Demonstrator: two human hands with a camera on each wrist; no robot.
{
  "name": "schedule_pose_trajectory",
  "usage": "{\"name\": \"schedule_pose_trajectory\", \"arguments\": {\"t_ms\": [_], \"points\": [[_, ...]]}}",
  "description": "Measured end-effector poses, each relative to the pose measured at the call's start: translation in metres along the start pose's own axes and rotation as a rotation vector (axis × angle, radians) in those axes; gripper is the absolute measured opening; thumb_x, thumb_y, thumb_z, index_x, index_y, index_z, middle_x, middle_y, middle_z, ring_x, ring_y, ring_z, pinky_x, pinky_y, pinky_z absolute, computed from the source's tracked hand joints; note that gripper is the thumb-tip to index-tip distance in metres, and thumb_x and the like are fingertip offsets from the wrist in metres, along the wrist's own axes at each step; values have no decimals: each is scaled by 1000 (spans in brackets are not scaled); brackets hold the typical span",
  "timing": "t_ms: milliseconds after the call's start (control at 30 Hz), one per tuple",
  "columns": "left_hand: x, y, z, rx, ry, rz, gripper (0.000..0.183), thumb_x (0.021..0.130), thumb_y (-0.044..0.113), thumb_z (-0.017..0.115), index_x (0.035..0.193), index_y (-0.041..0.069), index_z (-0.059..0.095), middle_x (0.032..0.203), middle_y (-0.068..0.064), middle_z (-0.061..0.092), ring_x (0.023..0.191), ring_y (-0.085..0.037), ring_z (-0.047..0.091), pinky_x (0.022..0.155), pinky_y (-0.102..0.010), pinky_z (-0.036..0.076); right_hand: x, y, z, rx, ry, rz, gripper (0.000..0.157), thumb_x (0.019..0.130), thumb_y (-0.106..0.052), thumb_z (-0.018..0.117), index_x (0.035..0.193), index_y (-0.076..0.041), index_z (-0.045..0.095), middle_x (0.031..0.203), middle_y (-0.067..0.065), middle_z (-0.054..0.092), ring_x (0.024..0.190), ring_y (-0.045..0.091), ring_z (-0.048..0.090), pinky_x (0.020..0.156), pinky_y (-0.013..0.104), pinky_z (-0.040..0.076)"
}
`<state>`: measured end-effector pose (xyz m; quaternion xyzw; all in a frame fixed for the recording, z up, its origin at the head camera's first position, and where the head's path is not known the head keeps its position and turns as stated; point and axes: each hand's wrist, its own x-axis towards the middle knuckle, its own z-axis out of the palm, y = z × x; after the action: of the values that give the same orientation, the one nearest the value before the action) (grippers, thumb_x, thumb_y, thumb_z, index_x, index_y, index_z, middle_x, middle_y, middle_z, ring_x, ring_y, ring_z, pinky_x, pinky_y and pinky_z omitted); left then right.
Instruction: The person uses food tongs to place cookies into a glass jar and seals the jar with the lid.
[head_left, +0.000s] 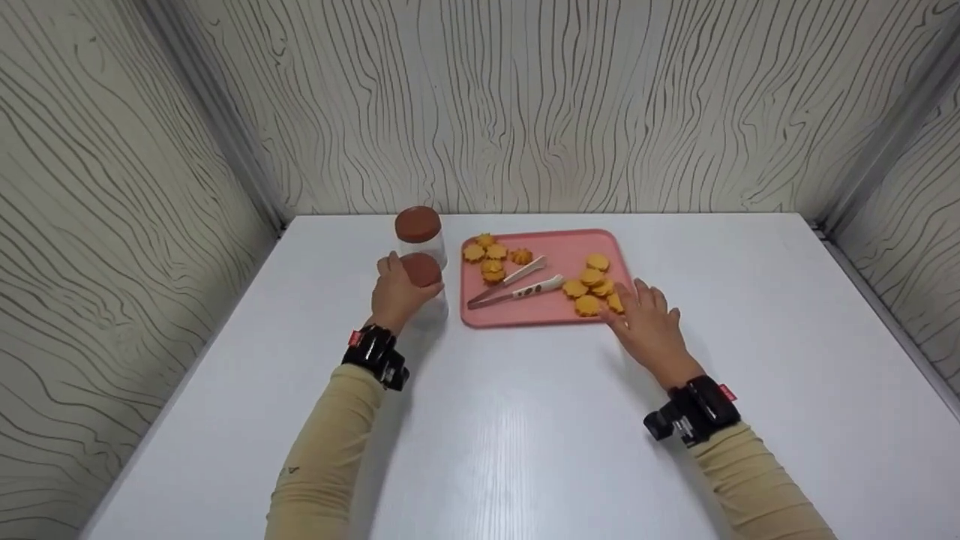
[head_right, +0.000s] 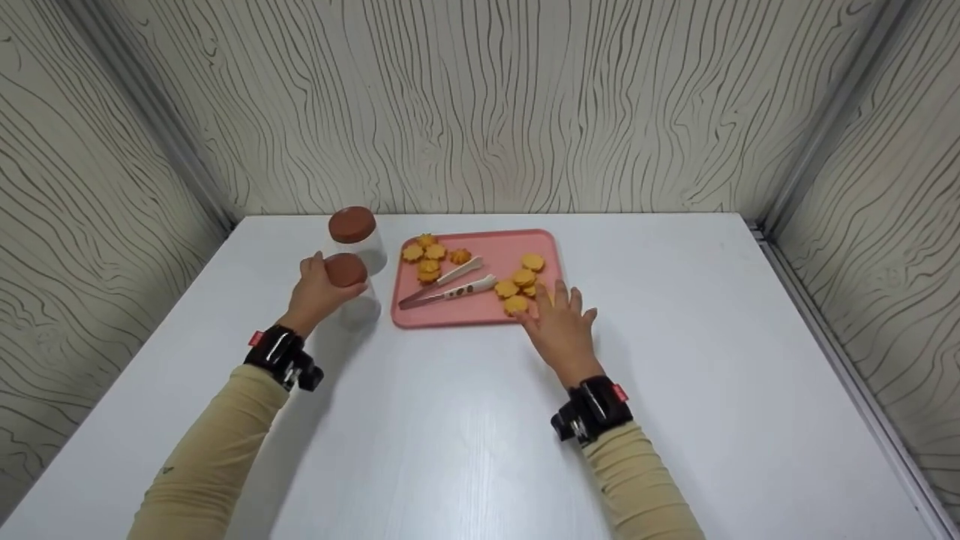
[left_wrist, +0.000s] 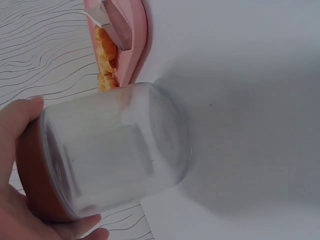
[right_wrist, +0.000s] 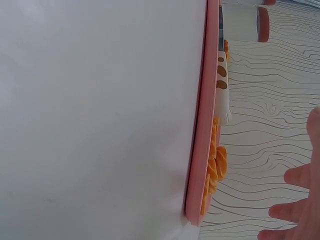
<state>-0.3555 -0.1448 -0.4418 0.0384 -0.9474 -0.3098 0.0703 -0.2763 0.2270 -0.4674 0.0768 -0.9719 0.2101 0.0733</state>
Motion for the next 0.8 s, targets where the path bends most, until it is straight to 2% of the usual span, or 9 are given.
{"name": "schedule_pose_trajectory", "arguments": {"t_ms": [233,400,567,800], "points": [[-15,1,2,-67,-28,-3,103,74,42,81,143,-11,27,135,-28,32,118,-41,50,99,-47,44,0,0,-1,7,-11,-1,67,101,-43,45,146,6,32,147,37,23,133,54,18,97,77,18],[-24,1,4,-146,-53,-35,102,74,40,82,145,-5,24,133,-27,35,118,-40,49,98,-48,44,-1,0,1,18,-23,14,66,101,-42,47,146,5,33,148,36,23,134,54,18,97,77,17],[-33,2,2,-184,-70,-34,103,73,39,83,147,-2,25,134,-26,39,120,-37,49,99,-48,43,-1,-1,0,15,-15,11,67,101,-43,47,145,5,34,148,37,24,134,54,19,97,77,18],[-44,10,1,-186,-156,-59,105,71,39,86,146,-2,24,136,-23,39,123,-34,47,101,-46,42,-3,-1,5,25,-1,-14,65,101,-41,47,145,5,35,147,37,25,133,53,22,97,76,21]]}}
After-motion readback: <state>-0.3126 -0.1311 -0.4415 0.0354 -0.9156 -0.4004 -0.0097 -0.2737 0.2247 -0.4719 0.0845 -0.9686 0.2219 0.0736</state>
